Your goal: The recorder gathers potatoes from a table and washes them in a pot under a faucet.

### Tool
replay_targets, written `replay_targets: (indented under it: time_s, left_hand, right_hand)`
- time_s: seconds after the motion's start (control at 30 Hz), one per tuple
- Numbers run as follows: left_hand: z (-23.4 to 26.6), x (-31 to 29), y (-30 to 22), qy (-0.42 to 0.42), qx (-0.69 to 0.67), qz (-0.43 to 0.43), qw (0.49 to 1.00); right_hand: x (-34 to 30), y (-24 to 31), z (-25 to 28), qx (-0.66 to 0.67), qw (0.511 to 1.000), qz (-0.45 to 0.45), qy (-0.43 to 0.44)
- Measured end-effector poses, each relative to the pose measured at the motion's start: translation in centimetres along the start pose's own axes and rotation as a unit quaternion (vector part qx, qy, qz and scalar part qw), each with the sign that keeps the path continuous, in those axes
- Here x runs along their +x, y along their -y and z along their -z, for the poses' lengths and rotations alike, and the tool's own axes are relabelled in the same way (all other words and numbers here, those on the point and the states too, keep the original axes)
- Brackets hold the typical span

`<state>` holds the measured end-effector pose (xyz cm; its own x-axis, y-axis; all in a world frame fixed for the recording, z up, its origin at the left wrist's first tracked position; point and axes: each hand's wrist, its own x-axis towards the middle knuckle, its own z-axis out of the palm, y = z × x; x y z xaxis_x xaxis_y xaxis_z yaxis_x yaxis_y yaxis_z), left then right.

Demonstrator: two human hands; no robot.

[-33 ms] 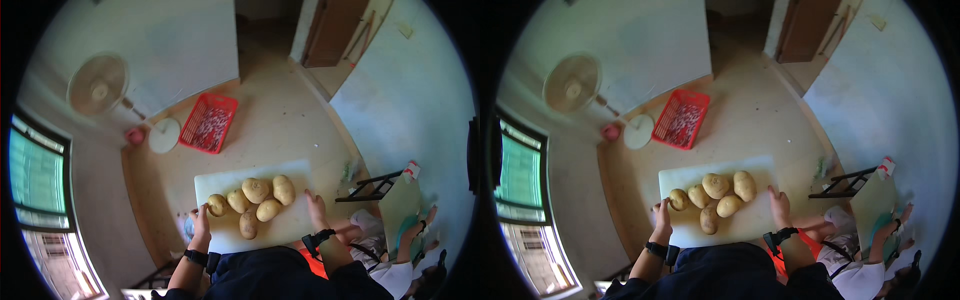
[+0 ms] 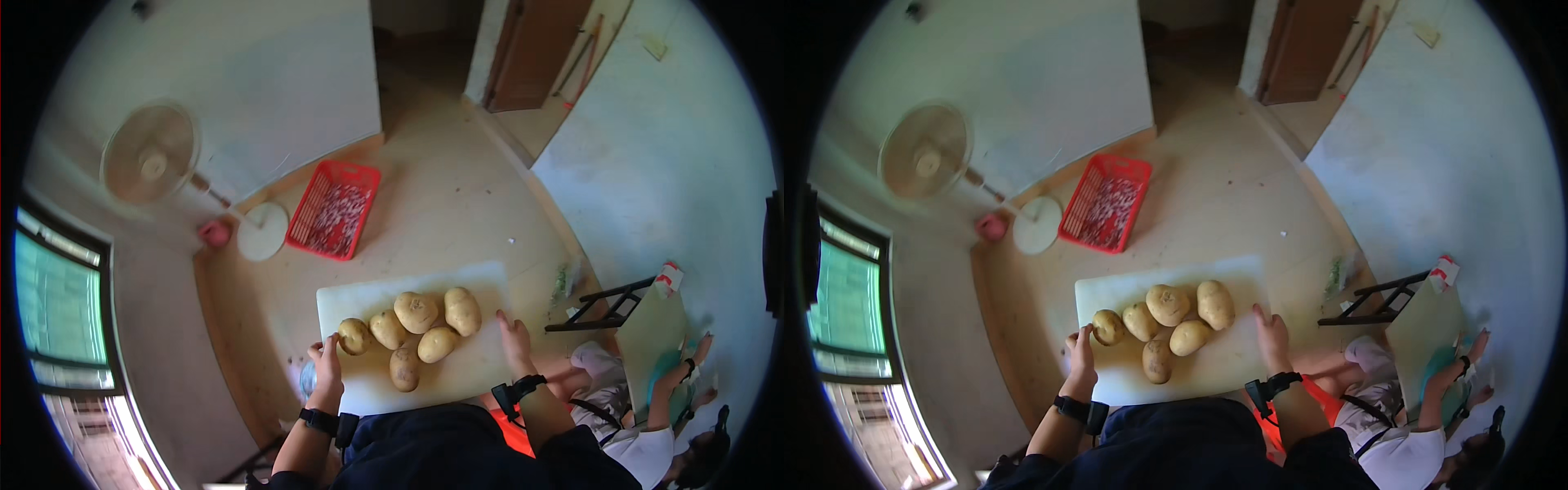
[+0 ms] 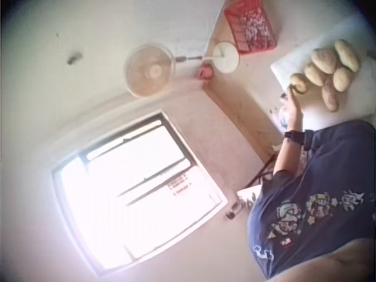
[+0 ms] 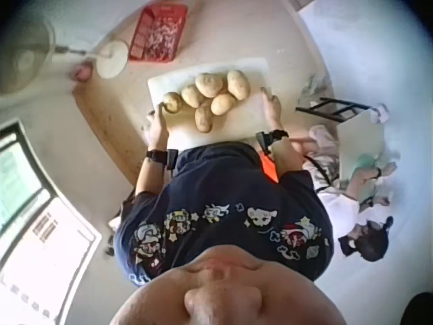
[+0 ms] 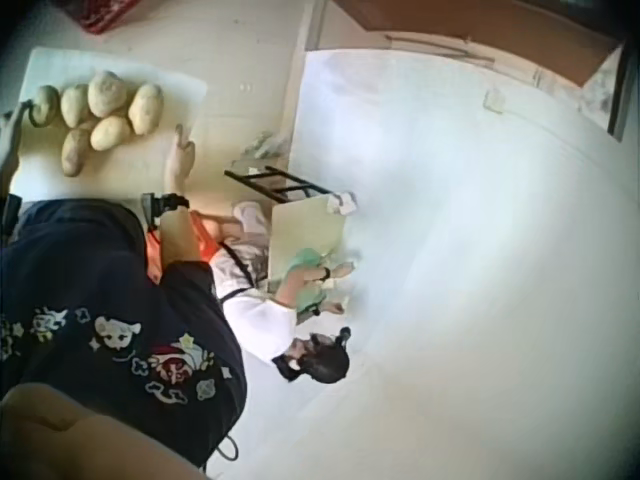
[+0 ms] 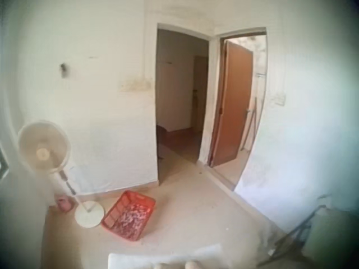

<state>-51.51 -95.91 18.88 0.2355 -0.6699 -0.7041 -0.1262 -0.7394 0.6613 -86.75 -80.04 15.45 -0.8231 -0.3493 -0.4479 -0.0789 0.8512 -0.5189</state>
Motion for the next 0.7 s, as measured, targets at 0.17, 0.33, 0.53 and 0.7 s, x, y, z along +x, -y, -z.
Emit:
replay_targets:
  time_s: [0.17,0.33,0.53,0.7]
  left_hand:
    - [-8.4,5.6,-7.1,0.056,0.027,-0.006,0.998]
    - [-20.1,8.9,-15.0,0.096,0.011,-0.028,0.995]
    - [-33.5,13.6,-25.4,0.11,0.018,-0.016,0.994]
    - [-45.7,16.9,-35.0,0.156,0.001,-0.013,0.988]
  right_hand:
    - [6.5,4.9,2.2,-0.008,0.999,-0.04,0.006]
    - [17.6,9.7,5.4,0.014,0.997,-0.068,-0.034]
    - [31.4,17.1,7.9,0.027,0.994,-0.101,-0.039]
    - [43.7,21.2,7.9,0.02,0.984,-0.066,-0.163]
